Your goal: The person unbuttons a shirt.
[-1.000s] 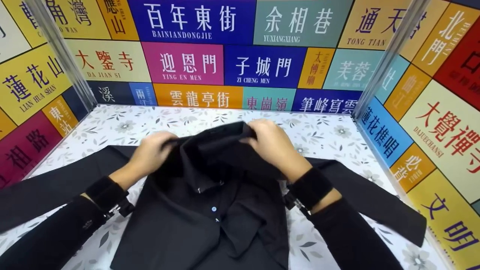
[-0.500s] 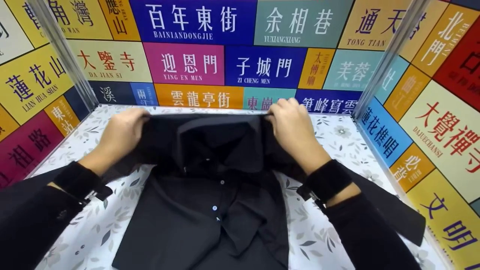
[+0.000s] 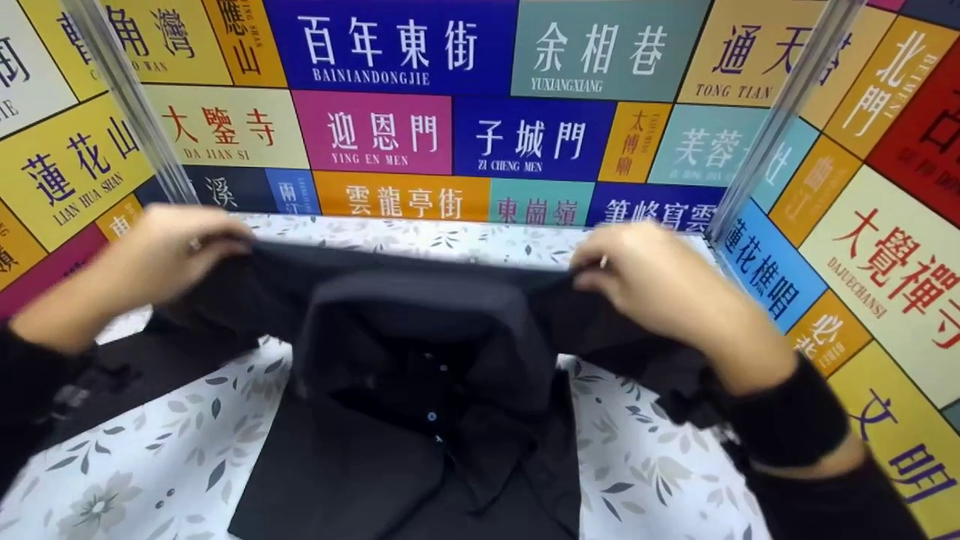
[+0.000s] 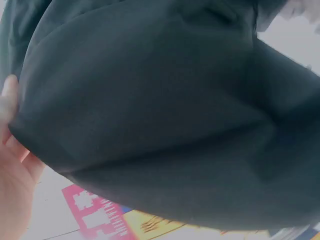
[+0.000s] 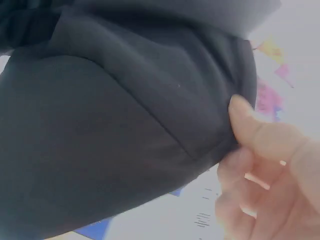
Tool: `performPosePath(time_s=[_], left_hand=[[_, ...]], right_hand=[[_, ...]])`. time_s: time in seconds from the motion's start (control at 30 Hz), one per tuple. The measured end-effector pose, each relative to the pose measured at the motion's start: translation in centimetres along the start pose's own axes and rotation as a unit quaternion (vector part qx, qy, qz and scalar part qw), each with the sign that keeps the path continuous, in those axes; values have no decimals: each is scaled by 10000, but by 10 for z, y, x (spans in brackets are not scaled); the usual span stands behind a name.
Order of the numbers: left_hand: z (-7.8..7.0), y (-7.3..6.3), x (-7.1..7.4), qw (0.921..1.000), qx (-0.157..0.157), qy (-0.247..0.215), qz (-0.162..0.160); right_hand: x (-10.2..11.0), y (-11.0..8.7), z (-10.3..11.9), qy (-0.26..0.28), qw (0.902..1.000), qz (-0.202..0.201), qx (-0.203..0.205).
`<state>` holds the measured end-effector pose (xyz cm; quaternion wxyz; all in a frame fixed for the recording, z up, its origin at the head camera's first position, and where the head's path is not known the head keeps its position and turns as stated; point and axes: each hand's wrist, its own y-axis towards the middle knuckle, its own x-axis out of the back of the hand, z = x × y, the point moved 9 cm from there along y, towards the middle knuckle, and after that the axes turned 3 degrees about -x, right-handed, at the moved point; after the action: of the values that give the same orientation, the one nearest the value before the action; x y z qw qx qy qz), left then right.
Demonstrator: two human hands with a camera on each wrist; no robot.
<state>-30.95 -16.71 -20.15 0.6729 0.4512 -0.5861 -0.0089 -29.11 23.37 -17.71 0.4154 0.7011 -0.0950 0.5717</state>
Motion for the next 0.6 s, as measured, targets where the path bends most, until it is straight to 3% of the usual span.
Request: performPosePath(time_s=[0.13,0.23,0.3,0.4,0.5,0.6], left_hand=[[13,32,23,9965,381,746,54],[34,62,28,9883,795,1278,246],[51,79,30,9812,1134,1523,348],[73,98,33,9699,1560,1838,353],[89,112,38,9575,1930,2128,240],[95,122,55,9440,2121,2515,-264]], right_hand=[[22,33,-22,-303,9924,232,-1173],[21,69,-56,-46,9735,547,-2222],[17,93,-77,156,9610,575,-2699],[14,120,-99,119,9517,311,-3053],[18,136,-109,-101,9499,-220,-3117],[31,145,-107,-201,9486,-919,-3022]])
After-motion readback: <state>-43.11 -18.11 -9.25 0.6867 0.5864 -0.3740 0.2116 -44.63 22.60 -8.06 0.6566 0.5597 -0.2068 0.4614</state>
